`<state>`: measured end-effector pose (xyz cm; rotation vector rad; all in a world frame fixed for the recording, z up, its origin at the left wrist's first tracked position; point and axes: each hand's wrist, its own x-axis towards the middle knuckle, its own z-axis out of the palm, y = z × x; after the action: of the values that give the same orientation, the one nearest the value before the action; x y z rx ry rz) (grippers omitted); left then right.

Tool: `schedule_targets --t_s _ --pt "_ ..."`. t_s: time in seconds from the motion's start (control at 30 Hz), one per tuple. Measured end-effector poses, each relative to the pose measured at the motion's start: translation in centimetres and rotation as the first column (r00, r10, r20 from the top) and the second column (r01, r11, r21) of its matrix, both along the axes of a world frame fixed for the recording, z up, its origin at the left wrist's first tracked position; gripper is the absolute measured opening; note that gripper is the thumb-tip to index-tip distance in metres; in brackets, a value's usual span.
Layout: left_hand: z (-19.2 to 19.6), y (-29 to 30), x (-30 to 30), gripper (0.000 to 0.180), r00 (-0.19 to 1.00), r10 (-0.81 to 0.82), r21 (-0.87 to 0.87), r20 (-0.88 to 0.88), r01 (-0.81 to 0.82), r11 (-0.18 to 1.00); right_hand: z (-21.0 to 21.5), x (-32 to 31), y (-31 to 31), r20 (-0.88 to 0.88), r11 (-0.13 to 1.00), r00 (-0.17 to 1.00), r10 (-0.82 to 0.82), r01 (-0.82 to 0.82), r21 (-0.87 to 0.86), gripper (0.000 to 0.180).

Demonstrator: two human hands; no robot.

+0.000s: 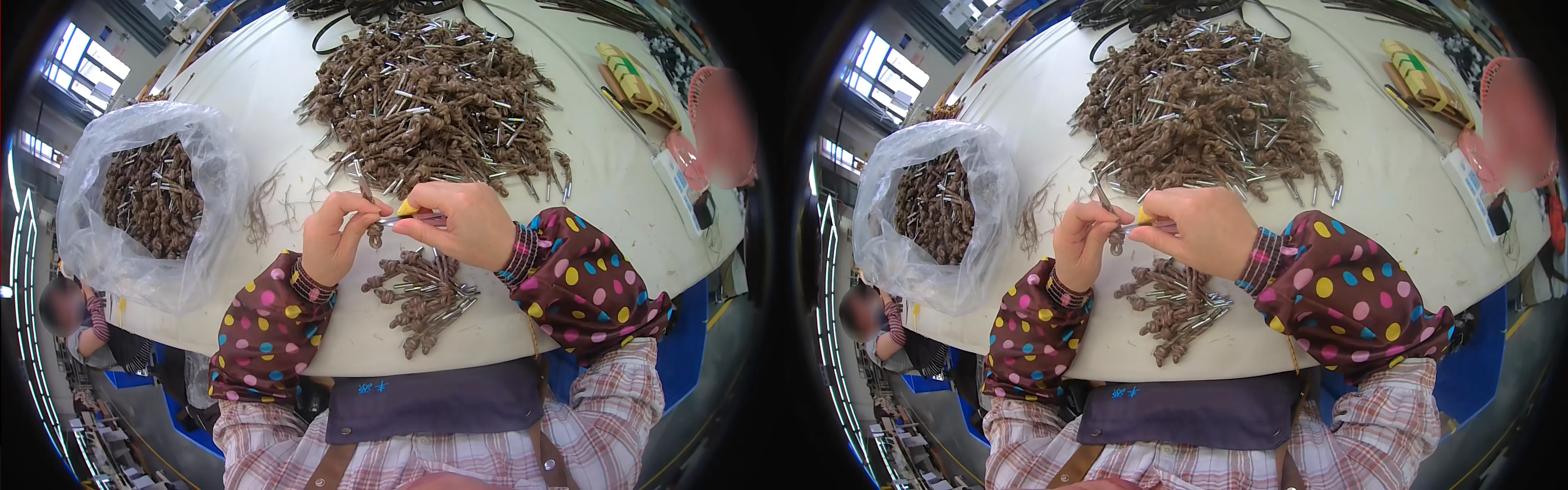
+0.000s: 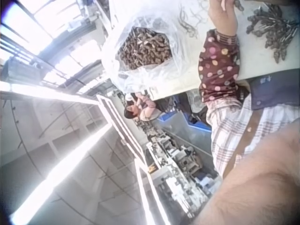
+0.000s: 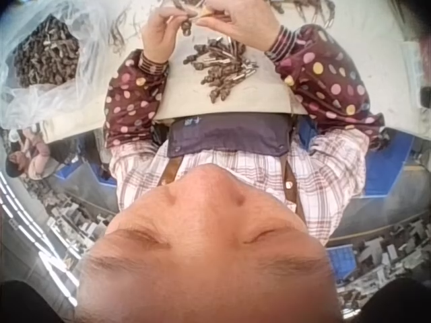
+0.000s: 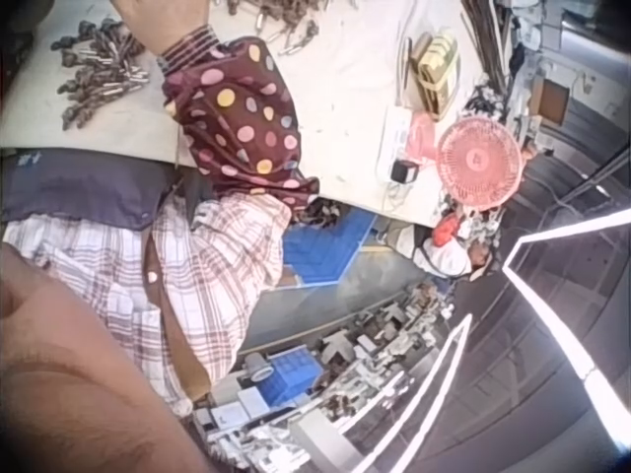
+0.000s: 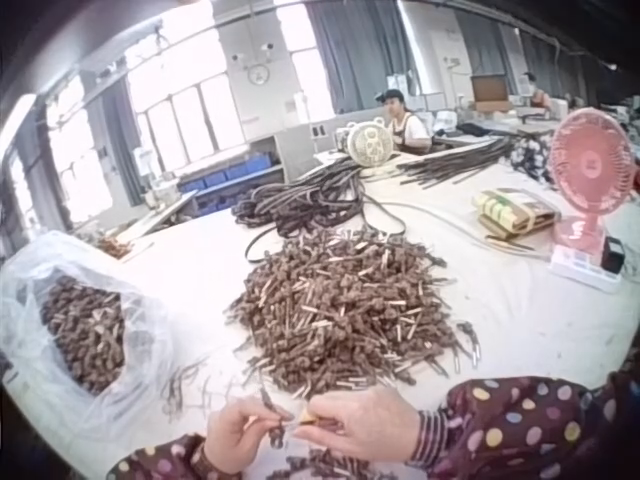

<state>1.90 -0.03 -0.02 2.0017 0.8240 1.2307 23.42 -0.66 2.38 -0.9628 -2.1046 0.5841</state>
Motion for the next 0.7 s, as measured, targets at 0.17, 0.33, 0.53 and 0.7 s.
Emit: schedule_targets --t_s 0.17,0.33,0.53,0.7 --pt "-0.1 0.0 0.0 0.004 1.000 -0.005 -0.026 -0.030 0.004 1.000 0.0 0.0 -0.2 0.010 0.999 1.000 -0.005 0.004 0.053 0.027" --pt "0.0 -0.3 0.1 0.004 1.000 -0.001 -0.110 0.026 0.004 0.994 -0.4 0.2 0.3 -0.096 0.998 0.994 0.048 -0.051 -0.027 0.019" --pt "1.0 0.1 0.0 0.005 0.971 -0.002 0.115 -0.238 0.030 0.993 -0.4 0.4 1.8 -0.494 0.875 0.870 -0.011 -0.230 -0.426 0.031" --pt "1.5 -0.3 1.1 0.006 0.882 0.003 0.375 -0.472 0.198 0.905 -0.7 -1.3 1.1 -0.602 0.807 0.798 -0.039 -0.331 -0.490 0.032"
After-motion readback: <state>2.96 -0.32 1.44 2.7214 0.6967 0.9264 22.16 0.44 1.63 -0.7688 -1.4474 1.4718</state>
